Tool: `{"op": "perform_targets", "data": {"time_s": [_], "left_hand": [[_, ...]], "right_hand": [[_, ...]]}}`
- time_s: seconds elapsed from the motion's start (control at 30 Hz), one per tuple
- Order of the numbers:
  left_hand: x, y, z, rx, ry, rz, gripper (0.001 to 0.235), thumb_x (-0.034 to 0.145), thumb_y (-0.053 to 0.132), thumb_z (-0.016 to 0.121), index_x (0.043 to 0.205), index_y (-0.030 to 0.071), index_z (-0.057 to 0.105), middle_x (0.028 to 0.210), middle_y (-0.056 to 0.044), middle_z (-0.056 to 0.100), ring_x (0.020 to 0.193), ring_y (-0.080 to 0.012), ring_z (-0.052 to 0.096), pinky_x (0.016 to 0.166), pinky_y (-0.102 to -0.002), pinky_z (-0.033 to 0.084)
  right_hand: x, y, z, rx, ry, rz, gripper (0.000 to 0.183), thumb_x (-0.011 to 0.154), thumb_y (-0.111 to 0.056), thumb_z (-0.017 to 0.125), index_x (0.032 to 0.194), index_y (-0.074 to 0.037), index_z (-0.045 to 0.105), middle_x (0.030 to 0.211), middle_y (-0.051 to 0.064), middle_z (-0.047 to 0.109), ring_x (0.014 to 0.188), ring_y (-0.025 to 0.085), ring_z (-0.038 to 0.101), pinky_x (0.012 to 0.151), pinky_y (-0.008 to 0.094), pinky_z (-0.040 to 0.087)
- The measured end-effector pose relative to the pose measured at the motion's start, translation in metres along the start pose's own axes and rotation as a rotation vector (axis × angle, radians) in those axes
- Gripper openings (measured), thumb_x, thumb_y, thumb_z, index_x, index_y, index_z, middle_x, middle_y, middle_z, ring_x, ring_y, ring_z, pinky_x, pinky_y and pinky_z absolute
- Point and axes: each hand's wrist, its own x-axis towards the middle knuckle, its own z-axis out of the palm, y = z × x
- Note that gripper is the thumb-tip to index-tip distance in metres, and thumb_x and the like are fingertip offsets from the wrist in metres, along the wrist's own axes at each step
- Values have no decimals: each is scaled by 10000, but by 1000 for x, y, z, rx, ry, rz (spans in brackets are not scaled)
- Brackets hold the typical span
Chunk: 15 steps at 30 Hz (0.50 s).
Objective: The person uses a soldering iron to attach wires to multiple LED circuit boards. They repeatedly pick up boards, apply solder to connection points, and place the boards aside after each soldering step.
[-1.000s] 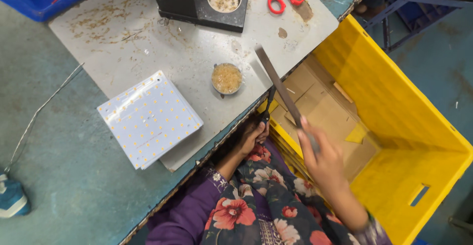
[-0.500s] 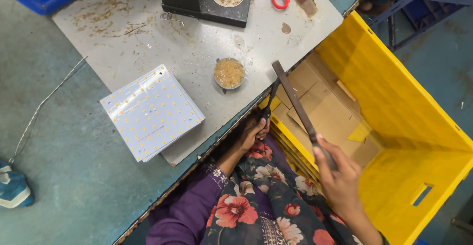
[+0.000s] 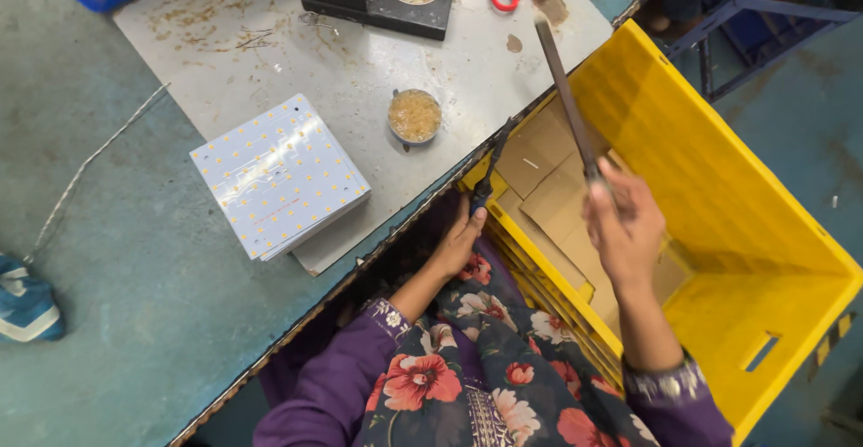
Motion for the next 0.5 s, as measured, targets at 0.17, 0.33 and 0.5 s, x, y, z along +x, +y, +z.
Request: {"op": "perform_targets", "data": {"time_s": [0.17, 0.33, 0.5], "left_hand": [[-9, 22, 9, 215, 194, 1, 614, 1030, 464, 485, 1470, 35, 468, 850, -73, 623, 742, -169, 595, 718, -303, 512], [-14, 35, 20, 323, 224, 76, 521, 1078, 411, 473, 1440, 36, 478, 934, -146, 674, 838, -233, 674, 783, -341, 522], [-29, 71, 25, 338, 196, 234, 323, 1114, 297, 496, 1279, 27, 563, 867, -120, 691, 797, -224, 707, 764, -330, 554]], "right_hand": [[-57, 8, -46, -775, 54, -524, 217, 984, -44, 754, 1192, -32, 690, 953, 150, 721, 726, 200, 665, 671, 301, 515], [-67, 24, -51, -740, 99, -548, 251, 966, 13, 759, 1204, -5, 680, 960, 176, 687, 829, 246, 673, 691, 312, 522], [-71, 32, -50, -661, 134, -453, 234, 963, -6, 757, 1185, -9, 683, 906, 148, 681, 760, 200, 651, 684, 292, 500]]}}
